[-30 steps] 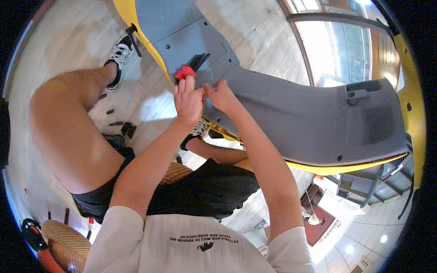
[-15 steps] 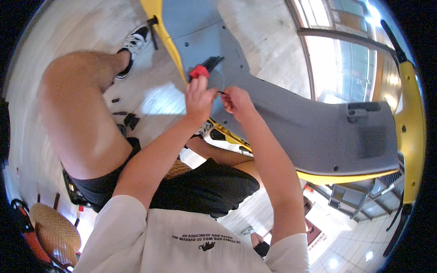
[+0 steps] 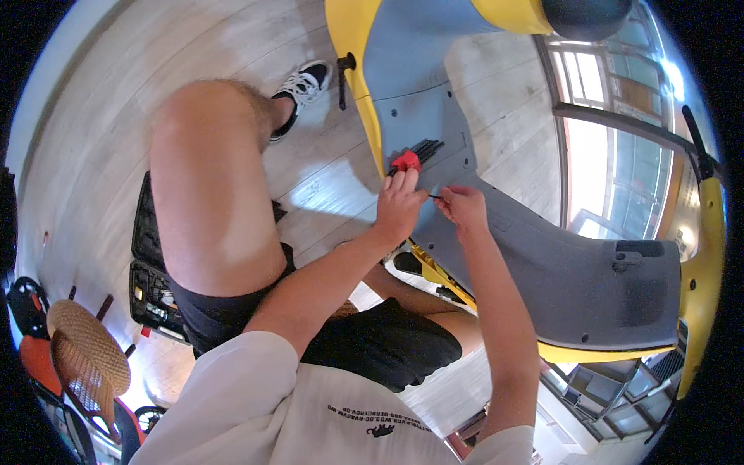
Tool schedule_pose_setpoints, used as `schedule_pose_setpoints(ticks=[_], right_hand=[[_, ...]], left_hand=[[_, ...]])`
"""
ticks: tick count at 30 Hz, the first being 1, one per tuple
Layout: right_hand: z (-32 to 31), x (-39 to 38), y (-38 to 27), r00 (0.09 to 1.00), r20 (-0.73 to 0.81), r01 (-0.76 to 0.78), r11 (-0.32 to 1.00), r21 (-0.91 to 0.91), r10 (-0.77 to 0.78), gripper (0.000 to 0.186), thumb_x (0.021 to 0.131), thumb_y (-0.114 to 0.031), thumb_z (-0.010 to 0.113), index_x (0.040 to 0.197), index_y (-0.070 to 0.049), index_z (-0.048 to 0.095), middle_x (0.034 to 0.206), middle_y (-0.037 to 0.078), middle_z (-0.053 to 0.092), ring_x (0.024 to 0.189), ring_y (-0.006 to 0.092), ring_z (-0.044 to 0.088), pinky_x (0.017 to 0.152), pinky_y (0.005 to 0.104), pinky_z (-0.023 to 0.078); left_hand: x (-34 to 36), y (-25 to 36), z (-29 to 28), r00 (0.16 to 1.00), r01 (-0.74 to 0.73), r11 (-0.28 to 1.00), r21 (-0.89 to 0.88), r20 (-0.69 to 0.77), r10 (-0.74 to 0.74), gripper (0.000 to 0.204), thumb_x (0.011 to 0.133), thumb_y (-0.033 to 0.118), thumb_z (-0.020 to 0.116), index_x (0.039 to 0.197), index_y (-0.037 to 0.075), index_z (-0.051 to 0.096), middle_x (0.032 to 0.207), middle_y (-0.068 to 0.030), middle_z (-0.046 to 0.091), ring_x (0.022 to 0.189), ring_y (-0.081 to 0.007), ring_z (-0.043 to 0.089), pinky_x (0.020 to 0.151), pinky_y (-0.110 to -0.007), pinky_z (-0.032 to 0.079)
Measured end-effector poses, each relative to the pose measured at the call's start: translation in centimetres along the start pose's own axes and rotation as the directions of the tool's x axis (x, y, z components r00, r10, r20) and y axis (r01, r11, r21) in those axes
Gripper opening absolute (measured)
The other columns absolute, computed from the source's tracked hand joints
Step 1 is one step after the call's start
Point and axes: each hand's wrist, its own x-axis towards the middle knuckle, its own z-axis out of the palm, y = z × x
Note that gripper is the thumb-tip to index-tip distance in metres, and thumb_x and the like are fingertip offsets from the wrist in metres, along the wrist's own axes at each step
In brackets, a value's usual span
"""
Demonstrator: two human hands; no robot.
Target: Using hex keys to tighten or loosen bolts on the body panels and frame of a yellow electric scooter.
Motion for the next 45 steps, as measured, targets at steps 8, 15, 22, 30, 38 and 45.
schedule_pose_setpoints(ticks=[8, 15, 22, 30, 38, 45], right_hand=[[-2.6, -2.1, 0.3, 0.469, 0.463, 0.691, -0.013, -0.723, -0.752, 0.017, 0.078, -0.018, 0.070, 0.080, -0.002, 0.064, 0.067, 0.013, 0.061, 0.055, 0.0372, 0.057, 0.057, 0.0470, 0.049], [-0.4, 0.3, 1.5, 0.901, 0.203, -0.415, 0.899, 0.140, 0.384, 0.022, 0.084, -0.024, 0.064, 0.073, -0.004, 0.063, 0.068, 0.017, 0.062, 0.055, 0.0389, 0.055, 0.054, 0.0461, 0.045], [-1.4, -4.1, -2.1, 0.517, 0.514, 0.801, 0.173, -0.574, -0.684, 0.018, 0.081, -0.009, 0.064, 0.097, 0.000, 0.066, 0.079, 0.018, 0.066, 0.072, 0.0408, 0.063, 0.068, 0.0440, 0.051], [-0.6, 0.8, 0.8, 0.976, 0.051, 0.213, 0.887, -0.409, -0.211, 0.019, 0.082, -0.006, 0.065, 0.100, 0.002, 0.064, 0.084, 0.015, 0.068, 0.063, 0.0324, 0.063, 0.060, 0.0368, 0.050], [-2.3, -2.8, -0.8, 0.488, 0.521, 0.744, 0.021, -0.668, -0.700, 0.016, 0.084, -0.010, 0.064, 0.095, 0.001, 0.065, 0.079, 0.015, 0.065, 0.073, 0.0320, 0.063, 0.066, 0.0357, 0.048], [-1.0, 0.0, 1.3, 0.831, 0.159, 0.489, 0.562, -0.667, -0.534, 0.014, 0.084, -0.012, 0.064, 0.085, 0.002, 0.066, 0.073, 0.017, 0.064, 0.062, 0.0315, 0.063, 0.059, 0.0363, 0.048]], left_hand=[[-0.1, 0.3, -0.2, 0.993, 0.020, 0.999, 0.028, 0.117, -0.023, 0.012, 0.072, 0.017, 0.059, 0.074, 0.012, 0.070, 0.095, -0.0078, 0.052, 0.092, -0.0240, 0.050, 0.077, -0.036, 0.039], [-0.3, 0.4, 0.0, 0.992, 0.012, 0.999, 0.052, 0.124, -0.018, 0.013, 0.075, 0.018, 0.059, 0.078, 0.011, 0.069, 0.098, -0.0089, 0.053, 0.095, -0.0248, 0.051, 0.077, -0.038, 0.041], [-0.5, 0.4, -0.4, 0.994, 0.029, 0.999, 0.042, 0.105, -0.033, 0.014, 0.075, 0.019, 0.057, 0.073, 0.008, 0.065, 0.106, -0.0095, 0.054, 0.103, -0.0242, 0.048, 0.086, -0.038, 0.038], [-0.6, 0.6, -0.7, 0.998, 0.012, 0.997, 0.072, 0.059, -0.016, 0.013, 0.075, 0.020, 0.058, 0.073, 0.010, 0.066, 0.110, -0.0085, 0.054, 0.105, -0.0231, 0.048, 0.089, -0.036, 0.037], [-0.5, 0.6, -0.4, 0.990, 0.027, 0.995, 0.098, 0.132, -0.040, 0.013, 0.076, 0.019, 0.060, 0.075, 0.010, 0.069, 0.107, -0.0069, 0.055, 0.103, -0.0224, 0.048, 0.086, -0.035, 0.037], [-0.4, 0.6, -0.5, 0.998, 0.038, 0.995, 0.095, 0.050, -0.043, 0.012, 0.073, 0.018, 0.060, 0.069, 0.009, 0.067, 0.103, -0.0058, 0.055, 0.099, -0.0217, 0.049, 0.083, -0.035, 0.039]])
